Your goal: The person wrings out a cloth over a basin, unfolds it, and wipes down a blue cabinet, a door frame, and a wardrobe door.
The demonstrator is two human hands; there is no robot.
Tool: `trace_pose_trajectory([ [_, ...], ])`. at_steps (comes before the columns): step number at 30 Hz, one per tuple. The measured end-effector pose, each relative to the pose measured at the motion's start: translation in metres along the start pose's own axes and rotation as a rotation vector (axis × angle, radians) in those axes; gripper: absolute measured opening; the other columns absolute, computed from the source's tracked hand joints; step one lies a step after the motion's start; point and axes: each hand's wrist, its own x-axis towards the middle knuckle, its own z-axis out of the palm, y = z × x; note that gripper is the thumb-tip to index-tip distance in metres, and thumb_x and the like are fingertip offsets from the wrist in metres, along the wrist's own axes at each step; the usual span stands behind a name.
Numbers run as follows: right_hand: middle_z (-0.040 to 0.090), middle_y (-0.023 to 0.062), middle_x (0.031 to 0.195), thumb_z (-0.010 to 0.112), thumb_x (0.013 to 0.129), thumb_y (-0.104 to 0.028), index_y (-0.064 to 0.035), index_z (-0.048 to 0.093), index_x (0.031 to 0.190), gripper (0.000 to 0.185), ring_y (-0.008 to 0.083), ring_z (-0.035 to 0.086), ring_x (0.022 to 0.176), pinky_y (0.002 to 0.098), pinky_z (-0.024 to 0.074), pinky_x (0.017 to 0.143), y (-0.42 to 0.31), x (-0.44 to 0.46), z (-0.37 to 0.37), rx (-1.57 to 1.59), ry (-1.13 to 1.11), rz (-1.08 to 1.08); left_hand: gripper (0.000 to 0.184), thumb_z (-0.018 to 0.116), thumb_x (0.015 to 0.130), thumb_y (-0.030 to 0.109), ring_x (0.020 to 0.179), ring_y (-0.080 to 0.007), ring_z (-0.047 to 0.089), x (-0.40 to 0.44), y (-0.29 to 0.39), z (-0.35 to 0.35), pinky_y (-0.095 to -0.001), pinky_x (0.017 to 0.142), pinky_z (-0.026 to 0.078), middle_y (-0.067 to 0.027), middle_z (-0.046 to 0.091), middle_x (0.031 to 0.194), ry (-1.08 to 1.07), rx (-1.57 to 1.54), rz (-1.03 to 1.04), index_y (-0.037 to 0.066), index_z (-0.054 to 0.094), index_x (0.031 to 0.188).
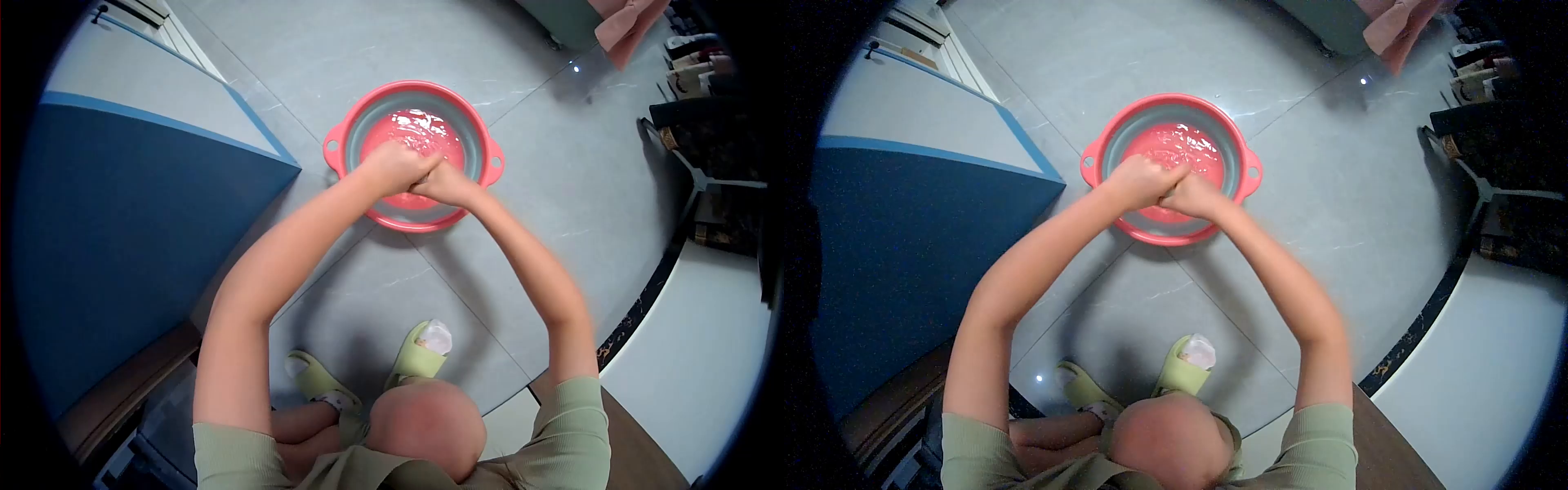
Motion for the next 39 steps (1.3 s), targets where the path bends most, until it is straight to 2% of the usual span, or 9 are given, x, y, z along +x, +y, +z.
trace_pose_trajectory([
  [2, 0.064, 0.0165, 0.087, 0.071, 0.065, -0.023, -0.0029, 0.059, 0.102, 0.044, 0.0279, 0.062, 0.081, 0.0343, 0.0488, 0.071, -0.010, -0.004, -0.004, -0.426, 0.125, 0.081, 0.036, 0.066, 0.063, 0.014, 0.066, -0.0304, 0.062, -0.003, 0.004, 0.007, -0.0427, 0.058, 0.049, -0.0113, 0.063, 0.070, 0.020, -0.120, -0.243, 0.009, 0.055, 0.096],
  [11, 0.062, 0.0099, 0.101, 0.063, 0.077, -0.011, -0.0030, 0.051, 0.118, 0.043, 0.0169, 0.060, 0.093, 0.0290, 0.0478, 0.084, -0.054, -0.043, -0.049, 0.357, 0.232, -0.253, 0.035, 0.066, 0.061, 0.014, 0.081, -0.0325, 0.060, -0.012, 0.000, -0.012, -0.0419, 0.070, 0.049, -0.0154, 0.062, 0.084, 0.668, -0.592, -0.486, 0.008, 0.060, 0.096],
  [13, 0.062, 0.0115, 0.102, 0.065, 0.076, -0.015, -0.0042, 0.054, 0.114, 0.041, 0.0186, 0.060, 0.094, 0.0301, 0.0475, 0.083, -0.021, -0.032, -0.026, 0.563, 0.208, -0.253, 0.046, 0.069, 0.063, 0.020, 0.106, -0.0333, 0.048, -0.021, 0.012, -0.011, -0.0420, 0.088, 0.041, -0.0185, 0.052, 0.110, 0.323, -0.598, -0.576, 0.009, 0.058, 0.106],
  [15, 0.061, 0.0127, 0.107, 0.063, 0.077, -0.012, -0.0045, 0.057, 0.111, 0.035, 0.0234, 0.059, 0.099, 0.0319, 0.0455, 0.086, 0.023, -0.027, -0.005, -0.491, 0.357, -0.102, 0.053, 0.069, 0.066, 0.022, 0.122, -0.0334, 0.035, -0.030, 0.021, 0.026, -0.0415, 0.099, 0.033, -0.0197, 0.041, 0.127, 0.081, -0.253, -0.676, 0.009, 0.054, 0.116],
  [16, 0.060, 0.0128, 0.107, 0.062, 0.078, -0.011, -0.0040, 0.056, 0.112, 0.035, 0.0240, 0.058, 0.098, 0.0317, 0.0451, 0.086, 0.026, -0.032, 0.000, -0.460, 0.399, -0.204, 0.057, 0.069, 0.067, 0.026, 0.129, -0.0356, 0.022, -0.034, 0.025, 0.020, -0.0436, 0.103, 0.027, -0.0191, 0.031, 0.135, -0.055, -0.245, -0.668, 0.008, 0.052, 0.118],
  [20, 0.059, 0.0139, 0.107, 0.060, 0.078, -0.009, -0.0055, 0.056, 0.113, 0.035, 0.0283, 0.057, 0.098, 0.0327, 0.0441, 0.086, -0.002, -0.043, 0.000, 0.349, 0.411, -0.256, 0.062, 0.069, 0.069, 0.023, 0.126, -0.0361, 0.028, -0.042, 0.027, 0.020, -0.0416, 0.101, 0.030, -0.0202, 0.033, 0.133, 0.339, -0.513, -0.642, 0.008, 0.045, 0.124],
  [23, 0.061, 0.0153, 0.103, 0.057, 0.080, -0.014, -0.0039, 0.060, 0.108, 0.029, 0.0275, 0.058, 0.098, 0.0348, 0.0446, 0.084, -0.012, -0.048, -0.001, -0.034, 0.456, -0.157, 0.067, 0.068, 0.070, 0.019, 0.124, -0.0354, 0.031, -0.045, 0.026, 0.023, -0.0392, 0.101, 0.032, -0.0192, 0.032, 0.132, 0.386, -0.767, -0.651, 0.007, 0.037, 0.129],
  [29, 0.059, 0.0082, 0.100, 0.057, 0.086, -0.017, 0.0012, 0.050, 0.115, 0.036, 0.0145, 0.057, 0.091, 0.0277, 0.0460, 0.080, -0.049, -0.047, 0.019, 0.604, 0.265, -0.217, 0.080, 0.069, 0.069, 0.010, 0.120, -0.0329, 0.035, -0.056, 0.033, 0.006, -0.0383, 0.099, 0.033, -0.0172, 0.030, 0.129, 0.489, -0.900, -0.535, 0.007, 0.023, 0.135],
  [39, 0.059, 0.0041, 0.087, 0.064, 0.081, -0.015, -0.0001, 0.054, 0.092, 0.021, 0.0096, 0.056, 0.079, 0.0255, 0.0468, 0.070, -0.092, -0.029, 0.028, 0.613, 0.381, -0.257, 0.042, 0.073, 0.070, 0.012, 0.077, -0.0092, 0.052, -0.119, 0.018, -0.064, -0.0238, 0.067, 0.046, -0.0043, 0.050, 0.102, 0.421, -1.278, -0.577, 0.005, 0.046, 0.102],
])
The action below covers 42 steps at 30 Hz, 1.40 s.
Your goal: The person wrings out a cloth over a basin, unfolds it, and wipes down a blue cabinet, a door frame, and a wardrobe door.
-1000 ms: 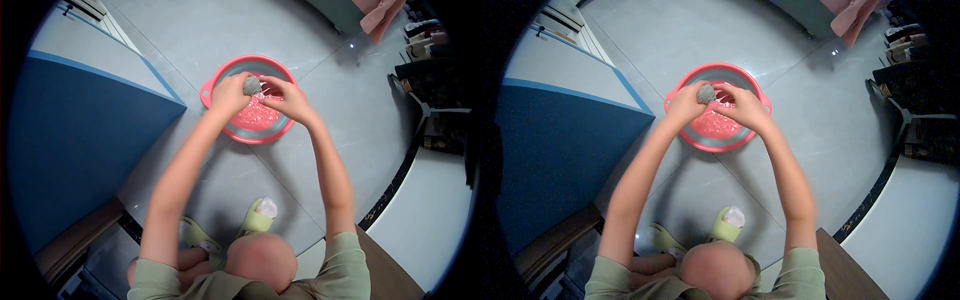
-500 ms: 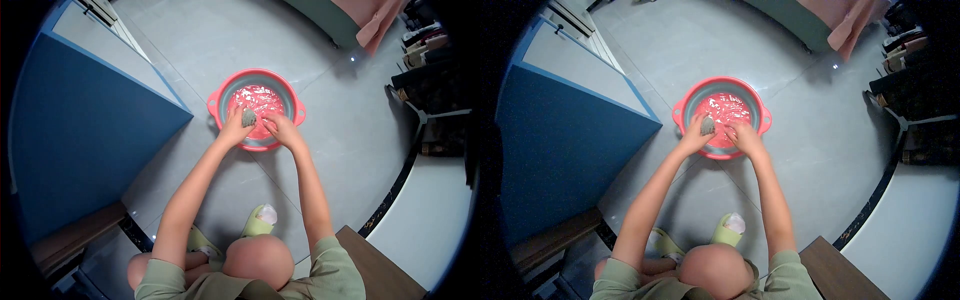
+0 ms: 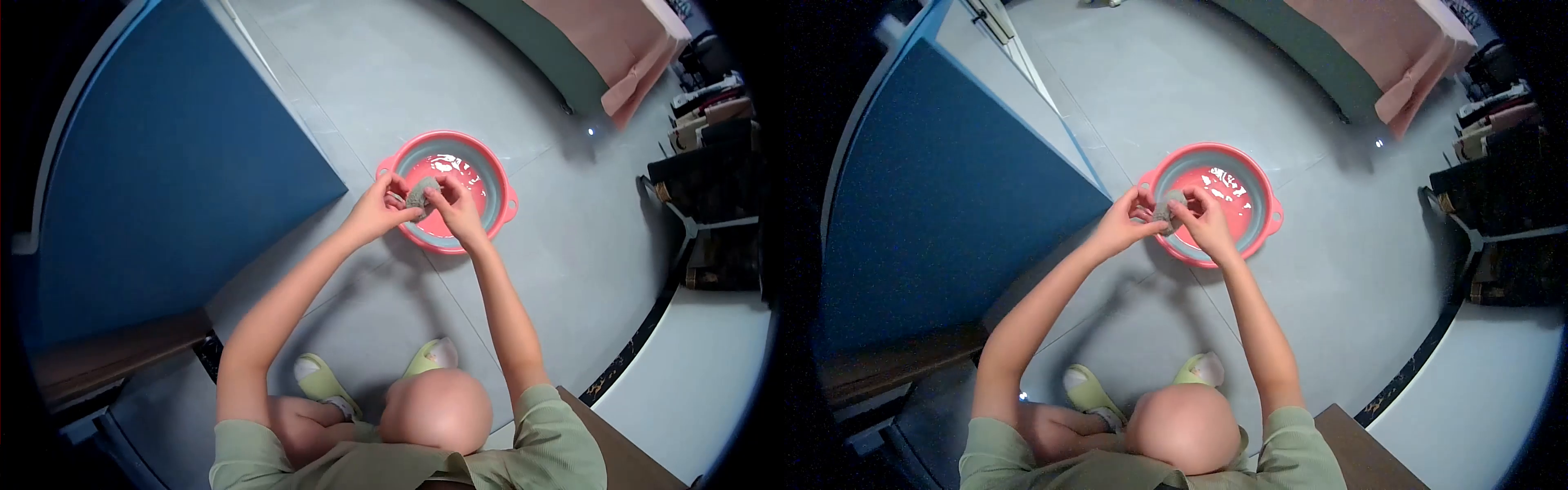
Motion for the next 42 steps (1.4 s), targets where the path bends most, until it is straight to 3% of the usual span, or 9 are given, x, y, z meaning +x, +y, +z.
trace_pose_trajectory([
  [1, 0.058, 0.0032, 0.085, 0.063, 0.081, -0.015, -0.0008, 0.054, 0.093, 0.021, 0.0079, 0.054, 0.077, 0.0238, 0.0448, 0.066, -0.002, 0.003, 0.007, 0.024, -0.059, -0.036, 0.034, 0.071, 0.073, 0.012, 0.076, -0.0096, 0.053, -0.008, 0.009, -0.005, -0.0245, 0.067, 0.046, -0.0030, 0.054, 0.089, 0.051, 0.072, 0.084, 0.005, 0.048, 0.097],
  [6, 0.057, 0.0016, 0.084, 0.062, 0.082, -0.017, -0.0021, 0.054, 0.099, 0.024, 0.0063, 0.053, 0.081, 0.0219, 0.0433, 0.066, -0.017, 0.014, 0.047, 0.144, -0.151, 0.036, 0.016, 0.063, 0.079, 0.010, 0.071, -0.0099, 0.054, -0.033, 0.021, -0.035, -0.0240, 0.066, 0.046, -0.0015, 0.053, 0.080, 0.048, -0.073, 0.061, 0.004, 0.048, 0.084],
  [12, 0.055, 0.0003, 0.082, 0.062, 0.077, -0.007, -0.0059, 0.050, 0.112, 0.037, 0.0064, 0.051, 0.074, 0.0209, 0.0425, 0.061, -0.081, 0.004, 0.066, 0.222, -0.538, 0.127, 0.026, 0.056, 0.074, -0.001, 0.065, -0.0079, 0.049, -0.071, 0.057, -0.071, -0.0229, 0.058, 0.041, 0.0022, 0.041, 0.069, 0.142, -0.287, 0.035, 0.010, 0.034, 0.068],
  [18, 0.057, -0.0008, 0.071, 0.069, 0.072, -0.006, 0.0008, 0.065, 0.087, 0.017, 0.0054, 0.054, 0.065, 0.0198, 0.0452, 0.057, -0.105, 0.009, 0.072, -0.090, -0.442, 0.023, 0.034, 0.060, 0.071, -0.002, 0.060, -0.0062, 0.044, -0.093, 0.072, -0.096, -0.0226, 0.050, 0.035, 0.0024, 0.040, 0.063, 0.164, -0.311, 0.089, 0.012, 0.029, 0.066],
  [24, 0.060, 0.0020, 0.075, 0.065, 0.074, -0.004, 0.0004, 0.063, 0.081, 0.009, 0.0070, 0.054, 0.066, 0.0209, 0.0438, 0.060, -0.109, 0.010, 0.089, -0.009, -0.258, -0.287, 0.028, 0.071, 0.070, 0.014, 0.070, -0.0103, 0.050, -0.101, 0.087, -0.100, -0.0245, 0.061, 0.044, -0.0002, 0.047, 0.076, 0.229, -0.089, -0.111, 0.009, 0.048, 0.085],
  [27, 0.058, 0.0013, 0.074, 0.064, 0.072, -0.002, -0.0002, 0.061, 0.080, 0.009, 0.0069, 0.052, 0.066, 0.0209, 0.0414, 0.058, -0.124, 0.003, 0.103, 0.023, -0.322, -0.174, 0.040, 0.071, 0.069, 0.013, 0.102, -0.0166, 0.048, -0.107, 0.081, -0.097, -0.0306, 0.082, 0.044, -0.0055, 0.050, 0.105, 0.448, 0.198, 0.275, 0.011, 0.054, 0.106],
  [31, 0.056, 0.0012, 0.073, 0.063, 0.068, 0.001, -0.0001, 0.062, 0.083, 0.015, 0.0080, 0.054, 0.069, 0.0233, 0.0441, 0.057, -0.129, 0.002, 0.116, -0.161, -0.391, -0.237, 0.048, 0.072, 0.065, 0.012, 0.119, -0.0255, 0.039, -0.121, 0.096, -0.105, -0.0364, 0.097, 0.035, -0.0079, 0.043, 0.124, 0.385, 0.594, 0.442, 0.010, 0.054, 0.110],
  [37, 0.057, 0.0041, 0.082, 0.055, 0.071, 0.001, 0.0012, 0.064, 0.087, 0.019, 0.0102, 0.054, 0.070, 0.0238, 0.0430, 0.055, -0.144, -0.011, 0.137, -0.192, -0.492, -0.418, 0.025, 0.067, 0.069, 0.008, 0.108, -0.0270, 0.046, -0.145, 0.102, -0.129, -0.0372, 0.089, 0.040, -0.0072, 0.056, 0.107, 0.375, 0.794, 0.557, 0.006, 0.059, 0.093],
  [42, 0.061, 0.0113, 0.068, 0.057, 0.067, -0.010, 0.0011, 0.064, 0.081, 0.020, 0.0170, 0.056, 0.053, 0.0270, 0.0459, 0.051, -0.147, -0.025, 0.158, -0.502, -0.282, -0.557, 0.010, 0.059, 0.076, 0.003, 0.087, -0.0256, 0.053, -0.167, 0.105, -0.132, -0.0344, 0.072, 0.044, -0.0084, 0.059, 0.092, 0.465, 0.904, 0.543, 0.003, 0.058, 0.086],
])
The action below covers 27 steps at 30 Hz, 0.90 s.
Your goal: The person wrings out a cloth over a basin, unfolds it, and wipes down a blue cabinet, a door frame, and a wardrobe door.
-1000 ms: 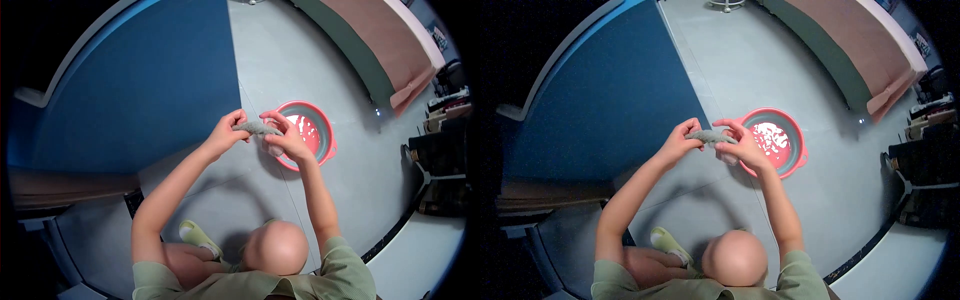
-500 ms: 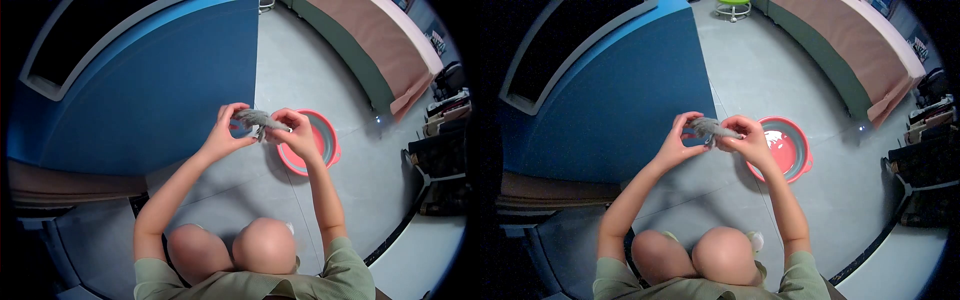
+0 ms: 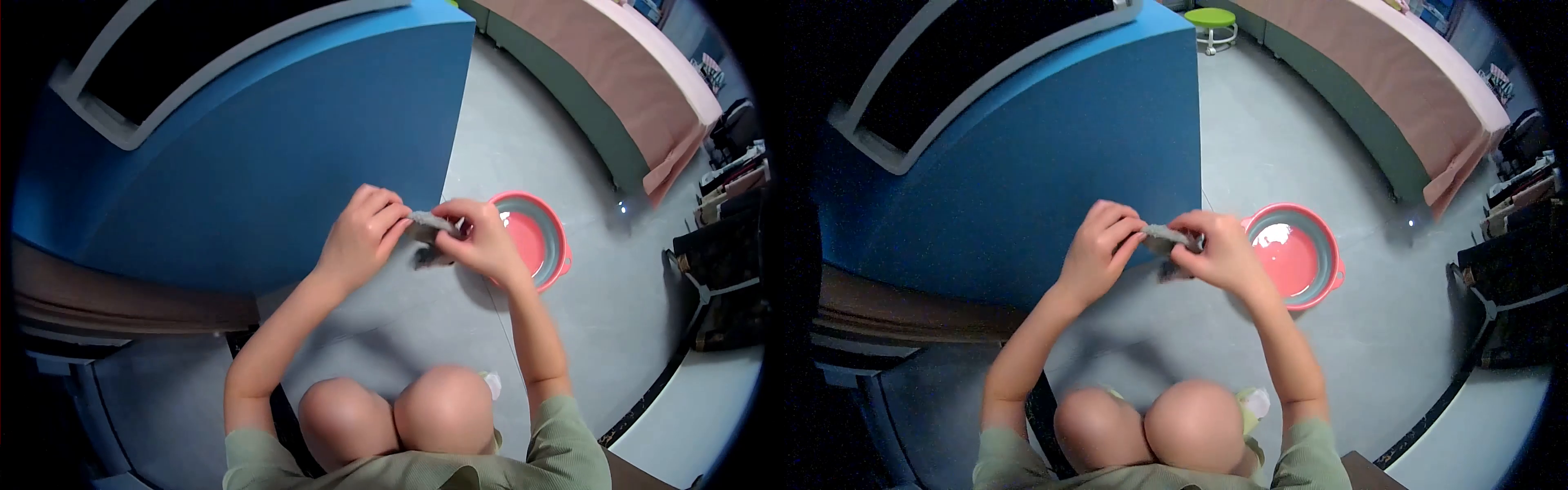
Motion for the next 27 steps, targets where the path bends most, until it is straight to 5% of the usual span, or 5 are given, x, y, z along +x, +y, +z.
trace_pose_trajectory([
  [11, 0.058, 0.0090, 0.069, 0.057, 0.076, -0.009, -0.0049, 0.064, 0.090, 0.016, 0.0198, 0.056, 0.069, 0.0297, 0.0456, 0.059, -0.015, 0.007, -0.015, 0.096, -0.215, 0.222, 0.012, 0.059, 0.080, 0.010, 0.066, -0.0157, 0.053, -0.013, 0.003, -0.061, -0.0254, 0.058, 0.042, -0.0053, 0.057, 0.077, 0.087, -0.159, -0.343, 0.003, 0.055, 0.088],
  [14, 0.055, 0.0080, 0.067, 0.055, 0.078, -0.007, -0.0056, 0.064, 0.090, 0.016, 0.0193, 0.054, 0.063, 0.0288, 0.0448, 0.058, -0.001, 0.017, -0.013, -0.208, 0.071, -0.280, 0.010, 0.062, 0.076, 0.011, 0.069, -0.0191, 0.055, -0.015, 0.006, -0.081, -0.0292, 0.060, 0.044, -0.0044, 0.058, 0.081, -0.009, 0.115, -0.224, 0.005, 0.057, 0.082],
  [18, 0.054, 0.0058, 0.065, 0.053, 0.079, -0.003, -0.0063, 0.065, 0.093, 0.019, 0.0157, 0.052, 0.059, 0.0258, 0.0435, 0.058, -0.036, 0.036, -0.013, -0.120, 0.254, 0.012, 0.009, 0.064, 0.072, 0.011, 0.072, -0.0198, 0.055, -0.001, 0.025, -0.099, -0.0343, 0.064, 0.042, -0.0029, 0.057, 0.076, 0.144, 0.609, 0.004, 0.009, 0.060, 0.079],
  [23, 0.048, -0.0058, 0.067, 0.048, 0.085, -0.001, -0.0053, 0.064, 0.108, 0.027, 0.0019, 0.045, 0.056, 0.0167, 0.0390, 0.051, -0.050, 0.075, -0.003, 0.455, 0.527, -0.113, 0.010, 0.058, 0.077, 0.004, 0.046, -0.0261, 0.050, 0.034, 0.023, -0.093, -0.0347, 0.047, 0.043, -0.0054, 0.048, 0.053, 0.541, 0.360, -0.168, 0.011, 0.057, 0.084],
  [27, 0.053, -0.0042, 0.073, 0.050, 0.085, -0.001, -0.0031, 0.064, 0.105, 0.025, 0.0017, 0.045, 0.060, 0.0162, 0.0383, 0.053, -0.051, 0.113, 0.017, 0.674, 0.832, -0.215, 0.011, 0.055, 0.080, 0.000, 0.051, -0.0086, 0.051, 0.067, 0.008, -0.074, -0.0244, 0.047, 0.041, -0.0005, 0.048, 0.056, 0.744, 0.160, -0.197, 0.007, 0.056, 0.089],
])
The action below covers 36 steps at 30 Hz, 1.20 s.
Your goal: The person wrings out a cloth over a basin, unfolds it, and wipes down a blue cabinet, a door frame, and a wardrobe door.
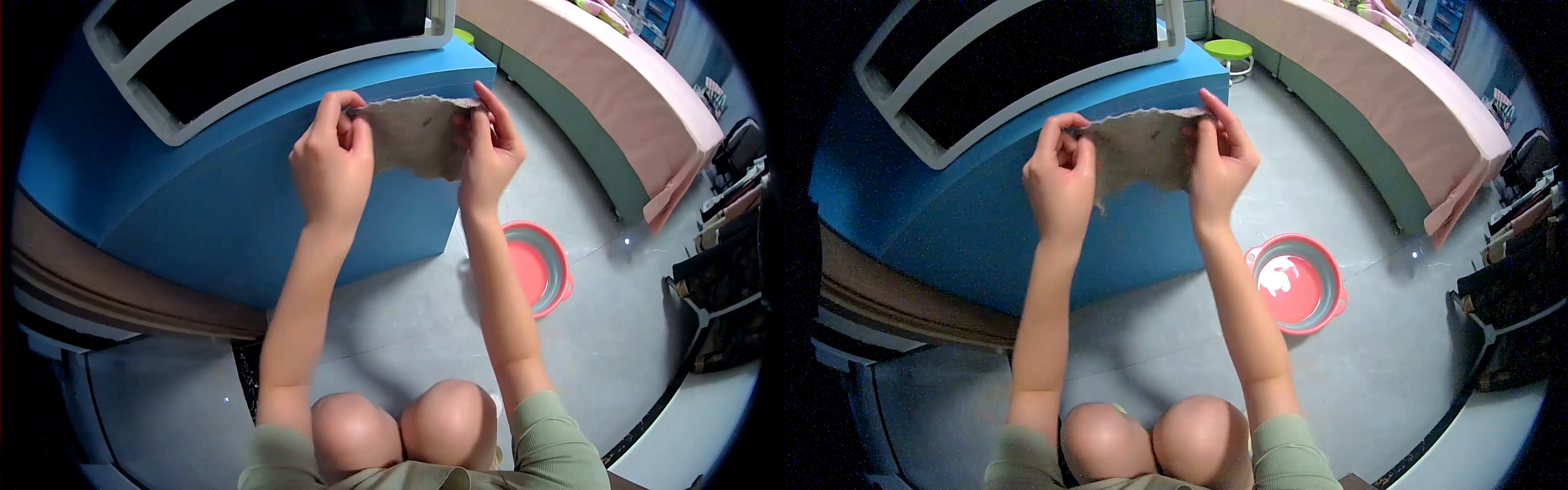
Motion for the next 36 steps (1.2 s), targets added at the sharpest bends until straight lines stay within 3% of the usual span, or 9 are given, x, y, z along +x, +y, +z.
trace_pose_trajectory([
  [4, 0.048, 0.0047, 0.093, 0.055, 0.079, -0.002, -0.0047, 0.043, 0.121, 0.043, 0.0136, 0.047, 0.087, 0.0255, 0.0383, 0.078, 0.023, 0.003, 0.022, 0.027, 0.113, -0.264, 0.039, 0.068, 0.069, -0.002, 0.074, -0.0162, 0.056, -0.012, -0.005, 0.041, -0.0265, 0.066, 0.047, -0.0050, 0.055, 0.085, 0.238, -0.120, 0.193, 0.009, 0.049, 0.102],
  [7, 0.047, 0.0113, 0.100, 0.056, 0.076, -0.001, -0.0044, 0.045, 0.117, 0.043, 0.0236, 0.045, 0.095, 0.0327, 0.0351, 0.087, 0.045, 0.012, 0.018, -0.245, 0.086, -0.611, 0.042, 0.065, 0.073, 0.009, 0.110, -0.0258, 0.043, -0.022, -0.014, 0.053, -0.0441, 0.098, 0.027, -0.0076, 0.047, 0.112, 0.198, 0.417, 0.458, 0.012, 0.049, 0.112],
  [10, 0.045, 0.0142, 0.110, 0.058, 0.073, -0.004, -0.0046, 0.046, 0.117, 0.045, 0.0314, 0.041, 0.106, 0.0401, 0.0295, 0.095, 0.048, 0.026, 0.007, -0.598, 0.004, -0.823, 0.049, 0.057, 0.079, 0.015, 0.125, -0.0259, 0.031, -0.016, -0.027, 0.062, -0.0470, 0.106, 0.012, -0.0076, 0.039, 0.130, 0.145, 0.565, 0.575, 0.015, 0.042, 0.126],
  [14, 0.036, 0.0139, 0.134, 0.047, 0.083, -0.027, -0.0088, 0.041, 0.129, 0.050, 0.0387, 0.028, 0.124, 0.0513, 0.0195, 0.100, 0.057, 0.030, 0.010, -0.813, -0.082, -0.874, 0.053, 0.042, 0.087, 0.023, 0.136, -0.0256, 0.012, -0.006, -0.026, 0.063, -0.0469, 0.108, 0.002, -0.0039, 0.018, 0.147, 0.025, 0.739, 0.606, 0.017, 0.029, 0.138],
  [16, 0.023, 0.0126, 0.144, 0.037, 0.086, -0.041, -0.0130, 0.036, 0.135, 0.056, 0.0447, 0.016, 0.131, 0.0600, 0.0114, 0.099, 0.064, 0.031, 0.009, -0.901, -0.132, -0.841, 0.049, 0.041, 0.087, 0.026, 0.134, -0.0227, 0.020, -0.008, -0.028, 0.065, -0.0461, 0.108, 0.008, 0.0005, 0.024, 0.145, 0.044, 0.841, 0.598, 0.021, 0.034, 0.135],
  [21, 0.027, 0.0140, 0.142, 0.039, 0.085, -0.043, -0.0194, 0.042, 0.131, 0.052, 0.0490, 0.017, 0.128, 0.0656, 0.0109, 0.096, 0.109, -0.017, -0.019, -0.968, -0.153, -0.797, 0.050, 0.042, 0.085, 0.034, 0.131, -0.0215, 0.026, -0.068, -0.068, 0.070, -0.0499, 0.104, 0.015, 0.0034, 0.027, 0.143, -0.093, 0.884, 0.505, 0.024, 0.038, 0.134],
  [23, 0.029, 0.0146, 0.140, 0.040, 0.084, -0.044, -0.0196, 0.046, 0.128, 0.051, 0.0497, 0.019, 0.127, 0.0666, 0.0130, 0.094, 0.142, -0.044, -0.038, -0.980, -0.157, -0.823, 0.050, 0.048, 0.083, 0.036, 0.127, -0.0351, 0.027, -0.116, -0.103, 0.084, -0.0592, 0.097, 0.022, -0.0086, 0.033, 0.138, -0.090, 0.797, 0.580, 0.015, 0.044, 0.127],
  [31, 0.036, 0.0159, 0.135, 0.046, 0.079, -0.043, -0.0049, 0.042, 0.127, 0.062, 0.0337, 0.032, 0.126, 0.0509, 0.0210, 0.102, 0.077, 0.021, -0.001, -0.890, -0.297, -0.946, 0.048, 0.044, 0.086, 0.036, 0.130, -0.0365, 0.022, -0.044, -0.051, 0.058, -0.0578, 0.101, 0.017, -0.0110, 0.029, 0.141, -0.092, 0.852, 0.506, 0.011, 0.044, 0.127],
  [36, 0.027, 0.0162, 0.141, 0.039, 0.083, -0.046, -0.0008, 0.029, 0.134, 0.069, 0.0359, 0.021, 0.130, 0.0485, 0.0130, 0.106, 0.044, 0.040, 0.033, -0.759, -0.205, -0.844, 0.048, 0.038, 0.088, 0.033, 0.133, -0.0341, 0.018, 0.009, -0.024, 0.054, -0.0558, 0.104, 0.010, -0.0094, 0.021, 0.145, 0.104, 0.865, 0.565, 0.010, 0.038, 0.131],
])
